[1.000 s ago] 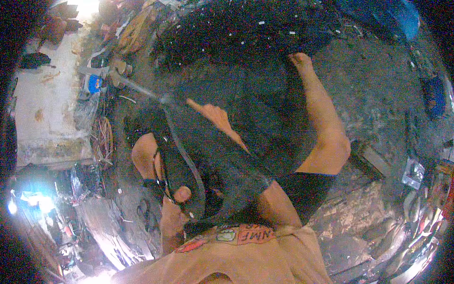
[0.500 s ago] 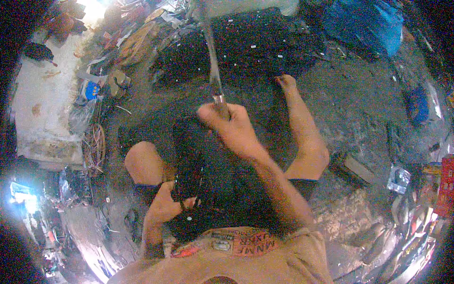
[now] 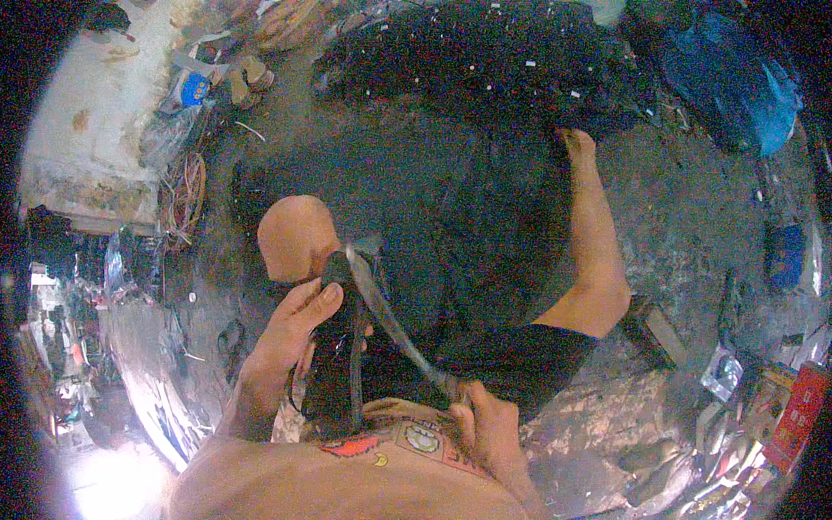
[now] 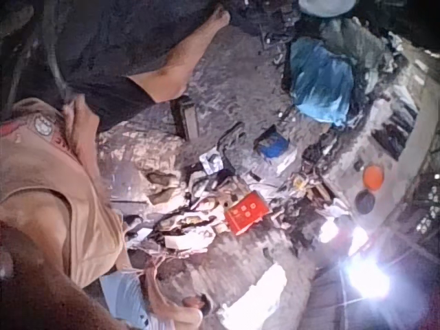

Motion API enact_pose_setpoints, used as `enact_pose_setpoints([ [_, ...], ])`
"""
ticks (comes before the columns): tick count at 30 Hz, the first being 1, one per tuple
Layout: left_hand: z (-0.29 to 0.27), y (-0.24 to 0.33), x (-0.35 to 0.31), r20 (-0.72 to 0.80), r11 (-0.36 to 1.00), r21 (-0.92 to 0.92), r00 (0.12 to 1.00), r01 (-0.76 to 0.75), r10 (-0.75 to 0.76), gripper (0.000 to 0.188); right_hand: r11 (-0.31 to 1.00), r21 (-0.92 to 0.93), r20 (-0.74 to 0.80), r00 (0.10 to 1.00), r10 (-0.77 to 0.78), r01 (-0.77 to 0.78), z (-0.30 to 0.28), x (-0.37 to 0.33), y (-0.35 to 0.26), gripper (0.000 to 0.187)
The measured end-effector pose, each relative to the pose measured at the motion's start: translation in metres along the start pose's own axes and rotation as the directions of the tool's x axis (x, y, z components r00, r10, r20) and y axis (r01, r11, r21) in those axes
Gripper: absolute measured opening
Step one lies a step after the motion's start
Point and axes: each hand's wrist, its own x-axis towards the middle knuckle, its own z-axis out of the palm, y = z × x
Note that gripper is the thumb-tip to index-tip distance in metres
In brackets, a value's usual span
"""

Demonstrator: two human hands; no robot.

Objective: The person sits on the floor and uses a knife to trim the edges of black flip-flops. They handle the sandals one at a time, cutting away excess material from the soles and straps, then placing the finished items aside.

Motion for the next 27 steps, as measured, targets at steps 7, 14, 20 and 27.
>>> enact_pose_setpoints([
  [7, 0.003, -0.006, 0.007, 0.047, 0.965, 0.259, 0.998, -0.045, 0.034, 0.043, 0.992, -0.107, 0.042, 0.997, 0.071, -0.066, -0.038, 0.025, -0.014, 0.028],
  [14, 0.029, 0.004, 0.013, 0.156, 0.844, 0.522, 0.987, -0.124, 0.048, 0.047, 0.953, -0.181, 0.279, 0.942, -0.186, 0.242, -0.108, 0.097, -0.05, 0.047],
  [20, 0.046, -0.007, 0.029, 0.636, 0.471, 0.698, 0.77, -0.54, -0.06, 0.039, 0.952, -0.122, 0.343, 0.912, -0.226, 0.282, -0.086, 0.151, -0.052, 0.048],
  [27, 0.009, 0.059, 0.051, -0.072, 0.313, 0.941, 0.824, -0.131, 0.562, 0.04, 0.971, 0.236, -0.245, 0.966, 0.084, -0.025, -0.092, 0.175, 0.052, 0.043],
])
